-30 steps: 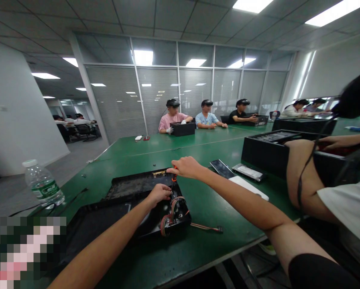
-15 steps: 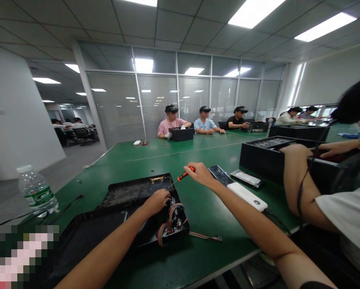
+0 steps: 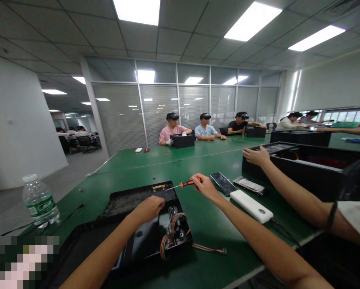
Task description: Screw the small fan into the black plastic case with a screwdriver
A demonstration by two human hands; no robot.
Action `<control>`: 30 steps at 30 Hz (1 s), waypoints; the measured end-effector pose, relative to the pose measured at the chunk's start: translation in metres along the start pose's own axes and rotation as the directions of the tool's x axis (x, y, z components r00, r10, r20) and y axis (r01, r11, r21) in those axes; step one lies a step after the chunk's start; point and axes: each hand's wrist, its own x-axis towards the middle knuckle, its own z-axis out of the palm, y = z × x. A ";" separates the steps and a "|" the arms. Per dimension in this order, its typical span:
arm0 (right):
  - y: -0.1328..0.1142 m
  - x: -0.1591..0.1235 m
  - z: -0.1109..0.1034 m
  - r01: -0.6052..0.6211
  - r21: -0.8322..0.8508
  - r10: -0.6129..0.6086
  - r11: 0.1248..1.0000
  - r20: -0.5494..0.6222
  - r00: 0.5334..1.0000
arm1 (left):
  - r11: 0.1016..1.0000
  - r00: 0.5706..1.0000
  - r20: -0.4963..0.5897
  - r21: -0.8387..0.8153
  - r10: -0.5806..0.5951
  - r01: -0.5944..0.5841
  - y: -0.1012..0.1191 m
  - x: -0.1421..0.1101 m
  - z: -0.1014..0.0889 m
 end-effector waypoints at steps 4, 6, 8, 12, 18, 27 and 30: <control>-0.007 -0.006 0.009 -0.153 0.364 0.064 0.919 0.244 0.968 | 0.987 0.973 0.181 0.099 -0.145 0.128 -0.033 -0.045 -0.011; -0.015 -0.016 0.018 -0.217 0.428 0.024 0.877 0.413 0.911 | 0.969 0.942 0.238 0.133 -0.237 0.210 -0.050 -0.069 -0.012; -0.026 -0.031 0.028 -0.214 0.368 -0.010 0.905 0.521 0.854 | 0.964 0.927 0.267 0.102 -0.263 0.245 -0.063 -0.087 -0.014; -0.045 -0.066 0.049 0.233 -0.012 -0.192 0.972 0.526 0.829 | 0.982 0.926 0.348 -0.063 -0.148 0.181 -0.078 -0.093 -0.025; -0.039 -0.106 0.075 0.736 -0.360 -0.416 0.573 0.647 0.640 | 0.987 0.985 0.123 -0.093 -0.123 0.135 -0.099 -0.043 -0.020; -0.023 -0.126 0.048 0.754 -0.379 -0.440 0.537 0.637 0.633 | 0.991 0.963 0.268 -0.115 -0.041 0.074 -0.103 -0.006 0.021; -0.019 -0.127 0.044 0.695 -0.409 -0.355 0.592 0.641 0.680 | 0.997 0.958 0.285 0.049 0.038 -0.054 -0.097 -0.006 0.014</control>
